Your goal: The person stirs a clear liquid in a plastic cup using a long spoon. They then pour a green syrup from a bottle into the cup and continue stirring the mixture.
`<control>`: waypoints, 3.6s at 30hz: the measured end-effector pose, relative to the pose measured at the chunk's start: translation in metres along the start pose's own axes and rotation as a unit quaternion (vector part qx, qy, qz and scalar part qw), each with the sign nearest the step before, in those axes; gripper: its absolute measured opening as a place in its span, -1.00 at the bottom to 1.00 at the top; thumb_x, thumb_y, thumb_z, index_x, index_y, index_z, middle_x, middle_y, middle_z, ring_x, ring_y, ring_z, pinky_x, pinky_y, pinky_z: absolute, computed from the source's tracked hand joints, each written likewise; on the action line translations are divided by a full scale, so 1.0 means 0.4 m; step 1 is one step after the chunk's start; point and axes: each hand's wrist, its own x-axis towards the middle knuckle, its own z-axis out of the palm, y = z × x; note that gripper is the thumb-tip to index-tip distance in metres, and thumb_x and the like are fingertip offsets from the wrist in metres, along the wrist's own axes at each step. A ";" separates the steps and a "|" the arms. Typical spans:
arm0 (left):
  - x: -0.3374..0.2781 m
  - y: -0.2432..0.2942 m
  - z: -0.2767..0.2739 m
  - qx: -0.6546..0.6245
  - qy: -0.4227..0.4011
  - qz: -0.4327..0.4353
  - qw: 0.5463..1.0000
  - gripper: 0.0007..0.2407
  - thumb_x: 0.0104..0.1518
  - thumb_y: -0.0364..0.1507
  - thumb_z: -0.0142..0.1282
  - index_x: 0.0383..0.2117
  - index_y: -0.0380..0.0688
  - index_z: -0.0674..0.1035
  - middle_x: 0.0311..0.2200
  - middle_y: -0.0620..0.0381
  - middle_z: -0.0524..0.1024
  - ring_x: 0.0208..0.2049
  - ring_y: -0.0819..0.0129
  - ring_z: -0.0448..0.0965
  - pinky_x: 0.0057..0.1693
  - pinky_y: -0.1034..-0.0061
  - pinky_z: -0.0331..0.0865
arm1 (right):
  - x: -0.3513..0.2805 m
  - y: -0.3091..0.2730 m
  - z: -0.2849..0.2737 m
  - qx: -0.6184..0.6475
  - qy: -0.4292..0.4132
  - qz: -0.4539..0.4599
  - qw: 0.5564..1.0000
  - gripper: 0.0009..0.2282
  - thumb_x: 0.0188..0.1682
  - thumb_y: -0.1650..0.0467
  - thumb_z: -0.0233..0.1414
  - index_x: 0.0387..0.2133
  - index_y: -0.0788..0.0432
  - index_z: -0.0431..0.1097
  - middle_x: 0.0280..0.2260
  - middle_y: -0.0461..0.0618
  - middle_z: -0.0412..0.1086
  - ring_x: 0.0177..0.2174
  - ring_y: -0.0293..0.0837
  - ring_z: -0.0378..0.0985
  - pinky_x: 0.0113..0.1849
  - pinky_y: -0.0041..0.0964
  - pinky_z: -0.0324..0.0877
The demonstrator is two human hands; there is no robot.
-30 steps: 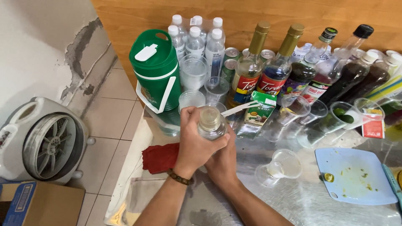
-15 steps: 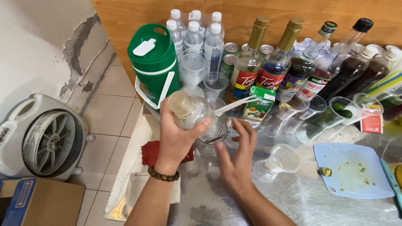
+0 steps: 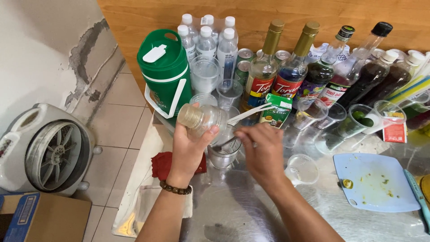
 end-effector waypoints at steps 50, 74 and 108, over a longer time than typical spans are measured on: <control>-0.158 -0.253 0.401 0.356 -0.220 0.114 0.901 -0.22 -0.32 -0.18 0.49 0.16 -0.15 0.43 -0.06 -0.13 0.55 0.07 -0.09 0.51 0.31 0.04 0.14 | -0.124 0.164 -0.480 0.022 -0.166 -0.005 0.986 -0.93 0.03 0.47 0.11 -0.29 0.08 0.53 -0.43 -0.10 0.54 -0.32 -0.07 0.63 -0.20 -0.18 0.38; -0.091 -0.290 0.348 0.224 -0.359 0.224 0.878 -0.53 0.27 -0.09 -0.13 0.13 -0.18 0.41 0.09 -0.07 0.52 0.14 0.07 0.55 0.19 0.25 0.46 | -0.247 0.092 -0.371 -0.008 -0.050 -0.019 0.999 -0.86 0.08 0.51 -0.05 -0.20 0.33 0.42 -0.23 0.21 0.49 -0.27 0.10 0.59 -0.17 -0.13 0.54; -0.083 -0.274 0.352 0.301 -0.399 0.184 0.846 -0.50 -0.05 -0.63 0.28 0.09 -0.07 0.48 0.08 0.05 0.48 0.12 0.14 0.49 0.18 0.26 0.47 | -0.229 0.081 -0.429 0.015 -0.182 -0.067 0.981 -0.79 0.16 0.44 -0.19 -0.13 0.26 0.41 -0.17 0.16 0.43 -0.20 0.08 0.55 -0.20 -0.12 0.46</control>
